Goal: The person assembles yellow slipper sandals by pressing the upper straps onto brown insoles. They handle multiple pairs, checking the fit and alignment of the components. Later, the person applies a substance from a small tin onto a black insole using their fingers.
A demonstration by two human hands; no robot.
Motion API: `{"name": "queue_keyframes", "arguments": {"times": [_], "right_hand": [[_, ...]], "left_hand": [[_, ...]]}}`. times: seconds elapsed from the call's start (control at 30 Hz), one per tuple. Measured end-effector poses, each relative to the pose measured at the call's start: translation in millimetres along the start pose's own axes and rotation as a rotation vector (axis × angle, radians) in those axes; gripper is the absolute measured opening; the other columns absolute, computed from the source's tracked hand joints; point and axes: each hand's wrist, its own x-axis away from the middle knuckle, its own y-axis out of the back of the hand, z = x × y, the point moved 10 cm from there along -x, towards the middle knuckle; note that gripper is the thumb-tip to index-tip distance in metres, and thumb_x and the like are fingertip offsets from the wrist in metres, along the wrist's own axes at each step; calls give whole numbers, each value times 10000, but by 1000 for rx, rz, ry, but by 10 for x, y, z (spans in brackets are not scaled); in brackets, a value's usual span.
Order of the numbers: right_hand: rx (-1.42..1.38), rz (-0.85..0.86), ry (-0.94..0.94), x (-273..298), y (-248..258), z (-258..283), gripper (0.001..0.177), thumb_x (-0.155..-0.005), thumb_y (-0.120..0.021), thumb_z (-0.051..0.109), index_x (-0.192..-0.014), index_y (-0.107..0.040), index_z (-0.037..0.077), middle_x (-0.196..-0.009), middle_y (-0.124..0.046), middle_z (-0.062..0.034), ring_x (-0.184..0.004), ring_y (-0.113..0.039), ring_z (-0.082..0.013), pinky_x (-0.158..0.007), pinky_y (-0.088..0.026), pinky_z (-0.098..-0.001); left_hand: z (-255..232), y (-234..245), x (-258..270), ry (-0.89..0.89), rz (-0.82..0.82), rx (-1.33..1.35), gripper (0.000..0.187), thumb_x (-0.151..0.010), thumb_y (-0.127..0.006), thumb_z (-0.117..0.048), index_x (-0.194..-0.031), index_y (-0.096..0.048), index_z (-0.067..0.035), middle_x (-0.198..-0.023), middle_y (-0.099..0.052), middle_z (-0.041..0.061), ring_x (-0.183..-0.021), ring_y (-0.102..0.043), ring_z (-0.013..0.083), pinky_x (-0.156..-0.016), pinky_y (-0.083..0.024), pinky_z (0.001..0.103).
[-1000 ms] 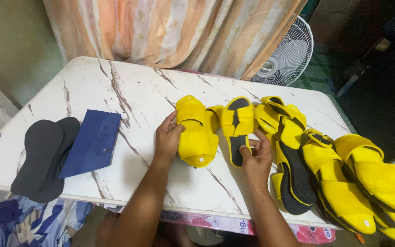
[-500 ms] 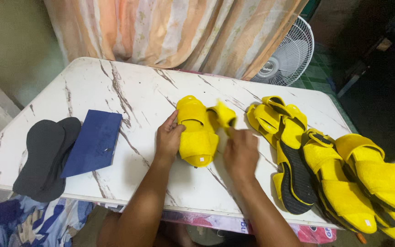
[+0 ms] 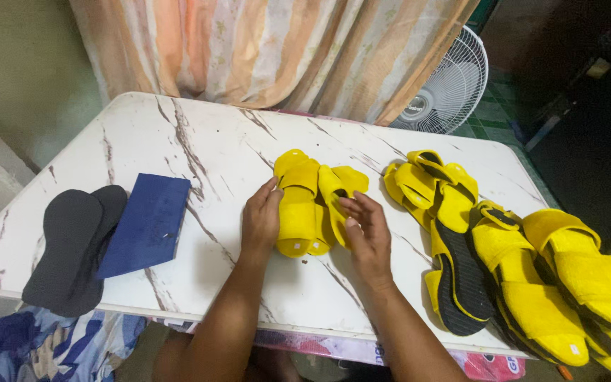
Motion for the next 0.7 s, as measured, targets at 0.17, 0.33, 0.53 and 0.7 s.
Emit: {"name": "queue_keyframes", "arguments": {"times": [0.17, 0.33, 0.53, 0.7], "right_hand": [[-79, -113, 54, 18, 241, -75, 415, -994, -562, 104, -1390, -506, -7, -1258, -669, -160, -1221, -600, -225, -1150, -418, -364], [28, -138, 66, 22, 271, -47, 387, -986, -593, 130, -1341, -548, -16, -1212, -675, -147, -1173, -617, -215, -1088, -454, -354], [310, -156, 217, 99, 181, 307, 345, -982, -605, 156, -1271, -602, -33, -1168, -694, -138, -1126, -640, -226, -1043, -481, -361], [639, -126, 570, 294, -149, 851, 263, -997, -633, 158, -1183, -633, -29, -1156, -674, -190, -1126, -641, -313, -1024, -503, -405]], "left_hand": [[-355, 101, 79, -116, -29, -104, 396, -946, -562, -240, -1248, -691, -19, -1273, -712, 171, -1129, -698, 305, -989, -511, 364], [-807, 137, 265, -445, -120, -222, 281, -929, -649, -174, -1147, -726, -15, -1147, -741, 159, -1068, -643, 334, -957, -486, 410], [-960, 125, 390, -533, -151, -223, 113, -930, -736, -154, -932, -718, -42, -920, -735, 98, -917, -667, 283, -840, -538, 394], [-1263, 270, 635, -694, -87, -286, 98, -953, -732, -113, -901, -681, -48, -897, -729, 73, -862, -686, 268, -807, -550, 377]]}}
